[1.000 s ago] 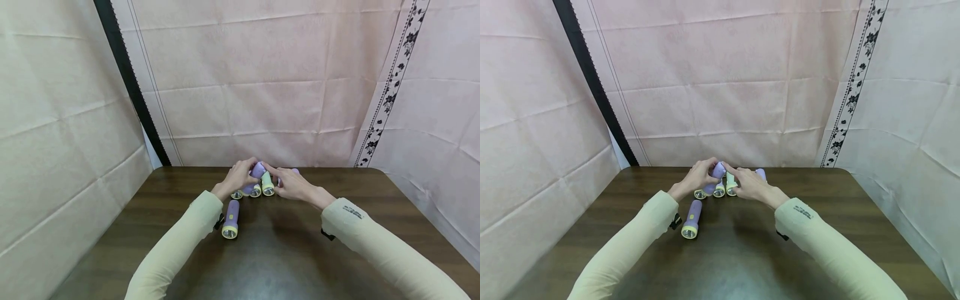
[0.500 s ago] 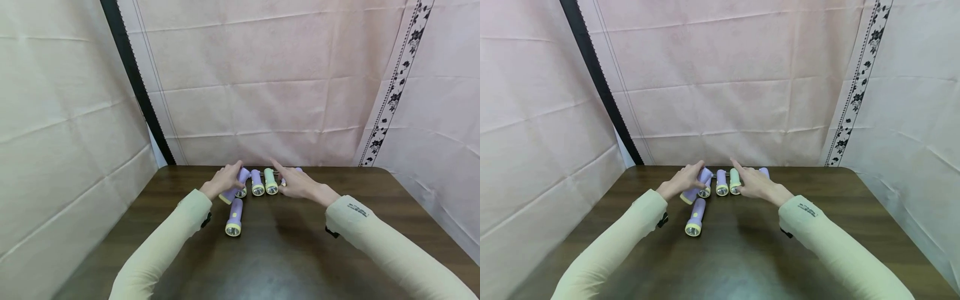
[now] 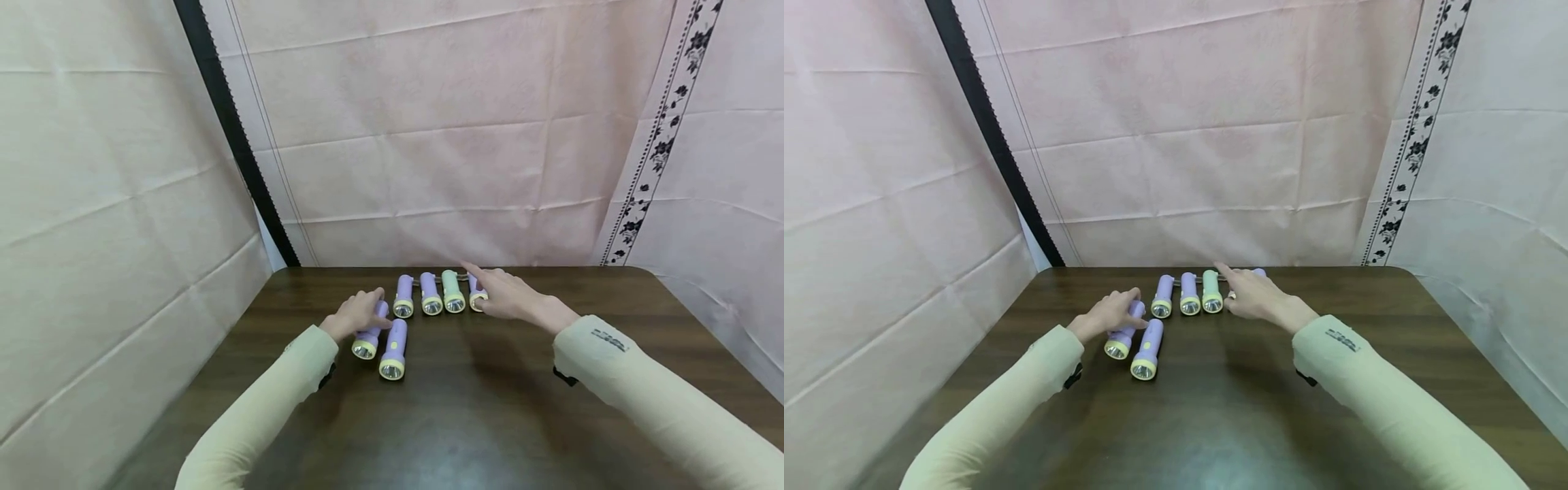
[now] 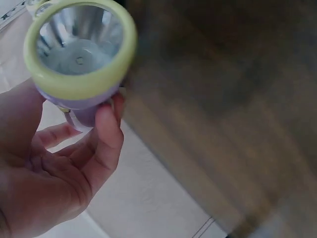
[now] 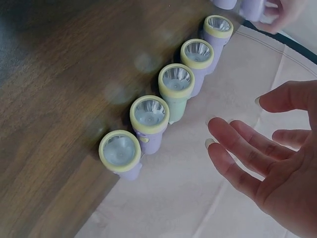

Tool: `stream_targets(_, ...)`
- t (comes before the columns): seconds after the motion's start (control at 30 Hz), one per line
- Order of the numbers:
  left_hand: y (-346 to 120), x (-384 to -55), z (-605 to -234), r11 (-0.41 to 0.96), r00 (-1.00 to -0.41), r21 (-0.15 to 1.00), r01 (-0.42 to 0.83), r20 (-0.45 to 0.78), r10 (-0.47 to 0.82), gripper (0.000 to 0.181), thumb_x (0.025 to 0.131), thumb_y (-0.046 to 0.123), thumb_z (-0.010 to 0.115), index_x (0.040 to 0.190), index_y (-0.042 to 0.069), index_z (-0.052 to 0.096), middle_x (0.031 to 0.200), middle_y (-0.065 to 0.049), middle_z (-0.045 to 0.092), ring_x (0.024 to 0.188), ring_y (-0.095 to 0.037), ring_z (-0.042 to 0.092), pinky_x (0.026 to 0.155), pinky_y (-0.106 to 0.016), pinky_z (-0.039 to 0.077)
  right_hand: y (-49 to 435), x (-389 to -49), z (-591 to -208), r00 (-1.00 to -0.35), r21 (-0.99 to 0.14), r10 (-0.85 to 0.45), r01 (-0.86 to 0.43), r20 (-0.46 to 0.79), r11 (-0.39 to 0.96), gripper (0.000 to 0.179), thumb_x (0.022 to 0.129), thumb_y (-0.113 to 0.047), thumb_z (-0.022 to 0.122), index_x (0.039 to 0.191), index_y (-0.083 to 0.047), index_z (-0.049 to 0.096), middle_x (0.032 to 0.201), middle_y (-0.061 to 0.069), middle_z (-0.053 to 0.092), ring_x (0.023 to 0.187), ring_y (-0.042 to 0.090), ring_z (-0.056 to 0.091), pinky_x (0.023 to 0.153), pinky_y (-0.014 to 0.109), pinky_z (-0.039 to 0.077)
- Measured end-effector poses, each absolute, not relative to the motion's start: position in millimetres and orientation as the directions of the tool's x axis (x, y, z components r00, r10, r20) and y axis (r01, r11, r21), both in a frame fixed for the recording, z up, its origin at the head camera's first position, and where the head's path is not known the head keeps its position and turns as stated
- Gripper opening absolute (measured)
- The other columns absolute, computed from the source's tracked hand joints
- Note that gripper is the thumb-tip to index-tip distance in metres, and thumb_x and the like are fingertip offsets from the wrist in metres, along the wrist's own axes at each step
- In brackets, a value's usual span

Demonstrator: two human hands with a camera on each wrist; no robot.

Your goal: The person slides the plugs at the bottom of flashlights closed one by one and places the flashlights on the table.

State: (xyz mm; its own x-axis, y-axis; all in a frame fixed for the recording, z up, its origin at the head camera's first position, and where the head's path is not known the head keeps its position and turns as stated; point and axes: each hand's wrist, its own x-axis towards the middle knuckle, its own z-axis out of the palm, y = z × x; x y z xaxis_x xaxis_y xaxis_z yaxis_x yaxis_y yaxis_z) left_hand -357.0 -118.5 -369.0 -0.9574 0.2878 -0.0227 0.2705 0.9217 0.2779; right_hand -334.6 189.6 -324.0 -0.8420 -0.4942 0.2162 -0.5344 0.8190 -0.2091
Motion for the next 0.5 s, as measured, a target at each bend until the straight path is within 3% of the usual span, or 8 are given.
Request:
stream_targets(0.2,-123.3,-356.5,-380.9,0.935,-0.967,0.257,0.245,-0.002,0.254,0.056,0.086,0.041,0.07,0.127,0.007,0.052,0.087,-0.009,0.061,0.062,-0.02,0.058,0.05,-0.029,0.046,193.6,-334.7,-324.2,-0.834,-0.203,-0.505,-0.546,0.224,0.813,0.071,0.086,-0.016,0.061,0.15,-0.01,0.03,0.103,0.011,0.066,0.092,0.024,0.062,0.073,0.043,0.049)
stream_targets(0.5,-122.8,-352.0,-393.4,0.939,-0.972,0.256,0.23,0.026,0.231,0.044,0.092,0.041,0.062,0.12,0.008,0.055,0.086,-0.011,0.062,0.061,-0.022,0.059,0.051,-0.031,0.045,196.6,-338.7,-325.9,-0.829,-0.197,-0.507,-0.552,0.237,0.81,0.064,0.086,-0.013,0.061,0.145,-0.007,0.038,0.103,0.012,0.066,0.098,0.028,0.062,0.077,0.046,0.049)
